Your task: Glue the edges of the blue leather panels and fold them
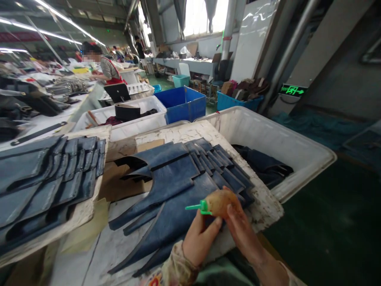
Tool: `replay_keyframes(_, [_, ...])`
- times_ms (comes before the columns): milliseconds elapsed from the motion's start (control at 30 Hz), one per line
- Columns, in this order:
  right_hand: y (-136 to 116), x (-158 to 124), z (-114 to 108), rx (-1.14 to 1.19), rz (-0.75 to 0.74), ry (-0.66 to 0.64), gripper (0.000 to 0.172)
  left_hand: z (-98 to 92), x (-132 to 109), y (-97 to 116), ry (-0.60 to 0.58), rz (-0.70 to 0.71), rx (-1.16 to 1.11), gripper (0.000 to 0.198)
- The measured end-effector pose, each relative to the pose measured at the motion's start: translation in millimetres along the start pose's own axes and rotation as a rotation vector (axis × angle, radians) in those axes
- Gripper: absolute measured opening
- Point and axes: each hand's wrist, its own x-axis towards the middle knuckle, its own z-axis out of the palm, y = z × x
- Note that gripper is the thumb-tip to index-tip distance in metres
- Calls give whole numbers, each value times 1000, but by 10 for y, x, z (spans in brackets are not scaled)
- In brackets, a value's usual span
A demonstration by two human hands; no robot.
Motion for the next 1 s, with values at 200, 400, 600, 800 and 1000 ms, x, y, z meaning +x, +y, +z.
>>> replay_keyframes(200, [-315, 364, -791, 315, 140, 157, 45, -276, 489, 238, -297, 278, 674, 39])
replay_keyframes(400, [-680, 1272, -1766, 117, -62, 296, 38, -884, 1381, -195, 174, 142, 1166, 43])
replay_keyframes(600, [-703, 2179, -1980, -211, -158, 400, 48, -959, 1510, -737, 225, -95, 1316, 44])
replay_keyframes(800, [-570, 2916, -1898, -646, -355, 309, 54, -947, 1469, -795, 245, -83, 1316, 44])
replay_keyframes(1000, [-542, 3350, -1793, -811, -433, 236, 57, -976, 1467, -889, 269, -32, 1317, 44])
